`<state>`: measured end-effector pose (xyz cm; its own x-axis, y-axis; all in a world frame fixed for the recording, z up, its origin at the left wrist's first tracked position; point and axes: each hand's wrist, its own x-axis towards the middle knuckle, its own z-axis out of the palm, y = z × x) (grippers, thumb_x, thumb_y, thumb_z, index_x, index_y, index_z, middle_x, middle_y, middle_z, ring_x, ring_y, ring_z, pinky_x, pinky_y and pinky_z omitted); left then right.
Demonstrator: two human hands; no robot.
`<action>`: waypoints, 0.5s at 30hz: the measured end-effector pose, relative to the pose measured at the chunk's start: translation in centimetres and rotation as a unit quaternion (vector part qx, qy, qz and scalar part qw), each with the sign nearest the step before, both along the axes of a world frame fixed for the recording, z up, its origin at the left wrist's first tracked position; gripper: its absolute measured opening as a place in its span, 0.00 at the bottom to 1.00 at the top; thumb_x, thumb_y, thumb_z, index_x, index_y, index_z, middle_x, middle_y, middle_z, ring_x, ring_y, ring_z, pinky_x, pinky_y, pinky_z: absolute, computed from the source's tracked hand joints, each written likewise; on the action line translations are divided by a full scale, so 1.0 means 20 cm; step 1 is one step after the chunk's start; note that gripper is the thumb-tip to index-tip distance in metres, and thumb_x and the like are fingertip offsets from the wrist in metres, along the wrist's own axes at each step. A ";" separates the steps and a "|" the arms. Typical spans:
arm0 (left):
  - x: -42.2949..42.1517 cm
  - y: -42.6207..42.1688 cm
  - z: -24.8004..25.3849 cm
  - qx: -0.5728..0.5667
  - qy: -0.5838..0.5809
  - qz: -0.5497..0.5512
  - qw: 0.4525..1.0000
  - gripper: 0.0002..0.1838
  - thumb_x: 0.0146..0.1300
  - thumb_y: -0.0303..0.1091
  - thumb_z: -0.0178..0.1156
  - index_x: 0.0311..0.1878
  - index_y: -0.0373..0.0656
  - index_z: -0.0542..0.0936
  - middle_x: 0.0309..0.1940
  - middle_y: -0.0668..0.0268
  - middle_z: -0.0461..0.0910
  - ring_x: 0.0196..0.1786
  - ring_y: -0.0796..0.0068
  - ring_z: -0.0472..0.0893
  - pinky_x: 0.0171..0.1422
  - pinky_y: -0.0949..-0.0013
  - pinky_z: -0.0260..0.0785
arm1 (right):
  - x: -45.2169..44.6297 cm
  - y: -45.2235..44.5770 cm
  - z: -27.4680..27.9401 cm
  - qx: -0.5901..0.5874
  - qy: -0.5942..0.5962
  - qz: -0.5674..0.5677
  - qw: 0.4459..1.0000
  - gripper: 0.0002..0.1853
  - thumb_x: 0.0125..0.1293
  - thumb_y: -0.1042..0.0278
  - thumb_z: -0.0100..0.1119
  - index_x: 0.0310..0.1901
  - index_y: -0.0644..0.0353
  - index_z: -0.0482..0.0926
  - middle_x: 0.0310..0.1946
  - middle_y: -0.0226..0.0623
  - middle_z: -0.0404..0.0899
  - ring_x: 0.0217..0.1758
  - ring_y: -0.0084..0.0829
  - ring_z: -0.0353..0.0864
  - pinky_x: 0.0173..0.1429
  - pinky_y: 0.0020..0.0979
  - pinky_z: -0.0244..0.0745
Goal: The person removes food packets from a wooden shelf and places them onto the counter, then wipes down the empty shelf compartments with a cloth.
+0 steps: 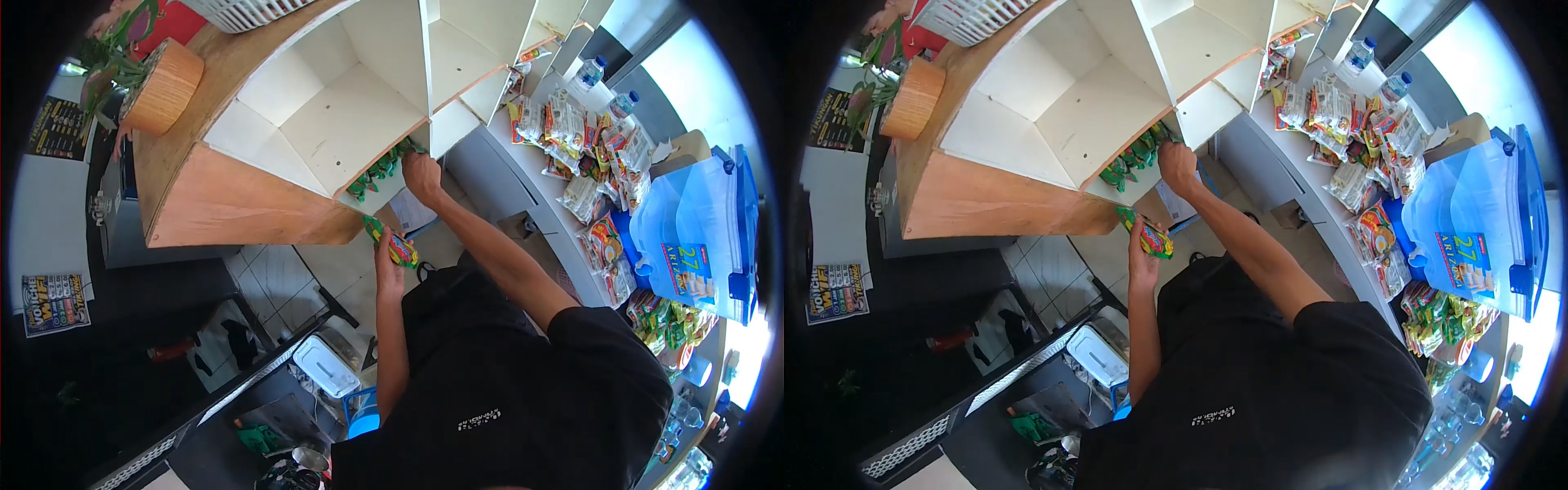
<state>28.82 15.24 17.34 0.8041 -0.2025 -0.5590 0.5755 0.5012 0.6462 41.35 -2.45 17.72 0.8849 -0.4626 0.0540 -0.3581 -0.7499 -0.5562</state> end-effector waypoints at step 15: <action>0.20 -0.24 0.08 -0.130 -0.038 -0.038 0.990 0.33 0.71 0.62 0.48 0.69 0.50 0.65 0.62 0.63 0.71 0.66 0.64 0.70 0.71 0.55 0.59 | -0.32 0.07 0.35 0.113 -0.149 -0.003 0.982 0.12 0.65 0.67 0.53 0.32 0.69 0.78 0.35 0.56 0.78 0.35 0.57 0.80 0.40 0.51 0.75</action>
<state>32.77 10.49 18.91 0.8184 -0.3932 -0.4190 0.5731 0.6127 0.5443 34.99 -1.08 24.76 0.8425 -0.4980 0.2056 -0.1584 -0.5937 -0.7890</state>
